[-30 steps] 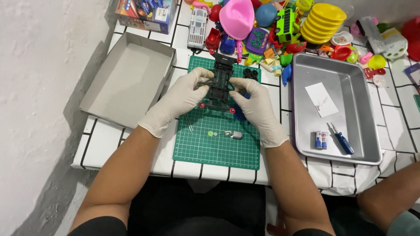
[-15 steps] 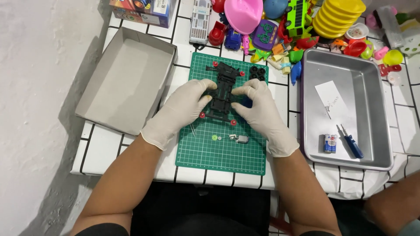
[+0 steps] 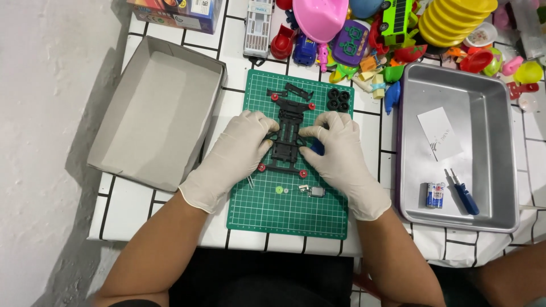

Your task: Assembling small components like rollers and screws onto a toy car chassis on a cutting mat.

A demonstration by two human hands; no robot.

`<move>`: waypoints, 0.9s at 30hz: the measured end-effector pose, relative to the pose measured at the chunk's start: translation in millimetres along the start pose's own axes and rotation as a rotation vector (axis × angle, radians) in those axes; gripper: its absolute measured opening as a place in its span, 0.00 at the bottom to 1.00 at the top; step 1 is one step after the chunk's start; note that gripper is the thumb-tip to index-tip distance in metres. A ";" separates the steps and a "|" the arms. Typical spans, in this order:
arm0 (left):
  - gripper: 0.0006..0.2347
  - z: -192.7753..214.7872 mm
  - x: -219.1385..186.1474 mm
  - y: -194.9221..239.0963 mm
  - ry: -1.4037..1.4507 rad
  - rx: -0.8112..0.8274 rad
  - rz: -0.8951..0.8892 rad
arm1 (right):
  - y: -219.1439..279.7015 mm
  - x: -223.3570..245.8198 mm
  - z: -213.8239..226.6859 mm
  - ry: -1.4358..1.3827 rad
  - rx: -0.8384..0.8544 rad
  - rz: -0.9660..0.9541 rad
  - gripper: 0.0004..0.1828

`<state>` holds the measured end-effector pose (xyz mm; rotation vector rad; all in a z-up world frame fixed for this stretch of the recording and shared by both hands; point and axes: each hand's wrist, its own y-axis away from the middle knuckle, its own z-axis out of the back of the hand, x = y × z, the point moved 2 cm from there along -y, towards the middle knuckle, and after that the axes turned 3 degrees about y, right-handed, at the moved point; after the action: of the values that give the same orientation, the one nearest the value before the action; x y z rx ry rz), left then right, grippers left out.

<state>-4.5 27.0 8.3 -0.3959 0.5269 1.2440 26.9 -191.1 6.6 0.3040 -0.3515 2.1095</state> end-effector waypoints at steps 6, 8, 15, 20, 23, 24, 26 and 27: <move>0.08 -3.7 1.2 -2.2 -0.047 -0.026 -0.016 | 0.3 -4.6 -6.2 0.047 -0.001 0.013 0.17; 0.08 -4.0 1.3 -1.8 -0.052 -0.031 -0.016 | 0.6 -3.5 -6.1 0.049 -0.001 0.013 0.17; 0.07 -7.3 4.5 -0.4 -0.044 -0.068 -0.025 | 1.1 -2.8 -6.6 0.075 -0.001 0.022 0.17; 0.07 -6.0 2.8 -0.9 -0.033 -0.047 -0.018 | 2.1 -0.7 -4.8 0.078 0.007 0.037 0.17; 0.07 -5.0 2.5 -0.5 -0.035 -0.047 -0.019 | 2.4 -1.6 -5.6 0.074 0.009 0.045 0.16; 0.07 -4.4 1.8 0.0 -0.033 -0.048 -0.023 | 3.0 -2.4 -6.2 0.070 0.009 0.050 0.16; 0.06 -3.5 0.5 0.4 -0.034 -0.042 -0.018 | 3.2 -1.3 -5.2 0.068 0.013 0.051 0.16; 0.06 -3.0 -0.3 0.5 -0.035 -0.037 -0.013 | 3.2 -0.8 -4.6 0.065 0.016 0.051 0.16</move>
<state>-5.5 25.2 6.0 -0.4070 0.4717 1.2478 24.2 -191.7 1.7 0.2370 -0.3070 2.1679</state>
